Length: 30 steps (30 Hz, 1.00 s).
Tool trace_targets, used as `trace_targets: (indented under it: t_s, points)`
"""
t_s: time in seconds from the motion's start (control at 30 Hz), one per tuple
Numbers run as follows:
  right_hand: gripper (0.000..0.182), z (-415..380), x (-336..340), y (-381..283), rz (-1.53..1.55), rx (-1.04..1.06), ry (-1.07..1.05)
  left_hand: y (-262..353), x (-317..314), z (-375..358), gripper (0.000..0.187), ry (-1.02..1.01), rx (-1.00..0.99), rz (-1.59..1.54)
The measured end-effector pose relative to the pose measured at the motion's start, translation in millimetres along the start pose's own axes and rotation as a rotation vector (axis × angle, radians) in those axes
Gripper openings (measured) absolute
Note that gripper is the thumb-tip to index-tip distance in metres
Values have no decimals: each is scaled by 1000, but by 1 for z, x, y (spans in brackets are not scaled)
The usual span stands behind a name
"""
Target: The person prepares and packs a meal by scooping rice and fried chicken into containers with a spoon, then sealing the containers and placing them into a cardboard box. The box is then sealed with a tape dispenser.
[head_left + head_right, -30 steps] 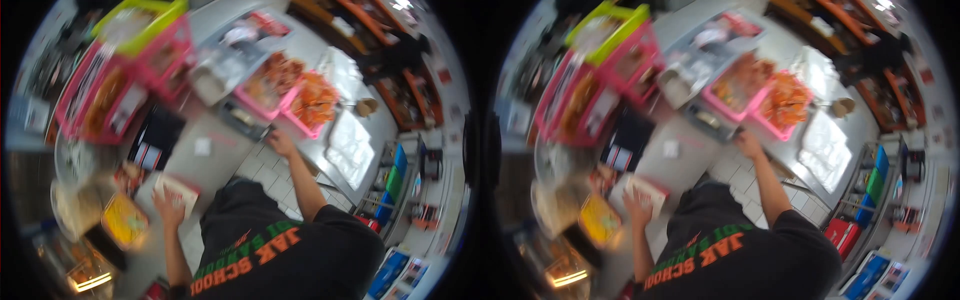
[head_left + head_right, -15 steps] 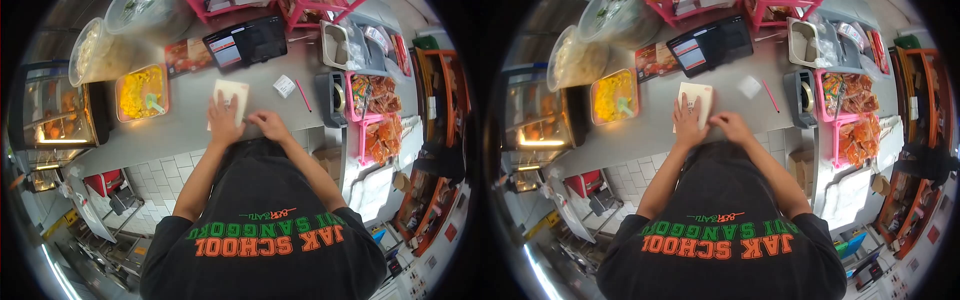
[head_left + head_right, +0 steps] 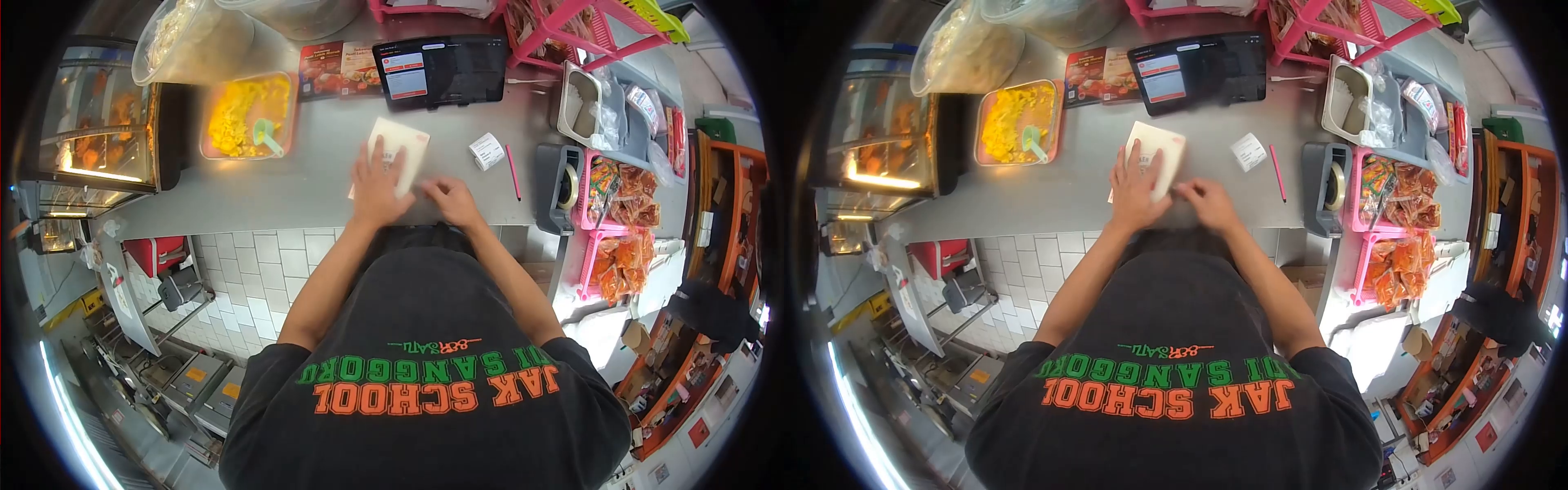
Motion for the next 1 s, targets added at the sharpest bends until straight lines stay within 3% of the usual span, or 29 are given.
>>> trace_targets:
  t_s: [0.23,0.33,0.57,0.77,0.87,0.93,1.0]
  points:
    - [27,3,-7,-24,-26,128,51,-2,-4,3,74,64,21,-47]
    - [28,12,-12,-17,-74,-1,28,0,-4,3,73,53,47,-38]
    - [35,21,-11,-22,-212,92,46,-9,0,9,72,-4,-10,-126]
    - [30,26,-11,12,256,-29,-220,-12,-4,14,75,114,120,-195]
    - [29,28,-14,10,157,-92,-250,-14,3,17,77,28,120,-204]
    - [28,28,-7,2,-234,-165,-159,-20,7,25,78,-89,77,-161]
    - [27,22,-2,-12,-259,-132,-149,-33,10,37,77,-136,2,-234]
Point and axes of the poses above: each hand's wrist, its own z-axis towards the middle knuckle, its own x-axis out of the back of the hand, y = z × x, the point moved 4 cm from there along z, towards the middle knuckle, and after that the axes turned 3 degrees about -y, right-handed, at the moved point
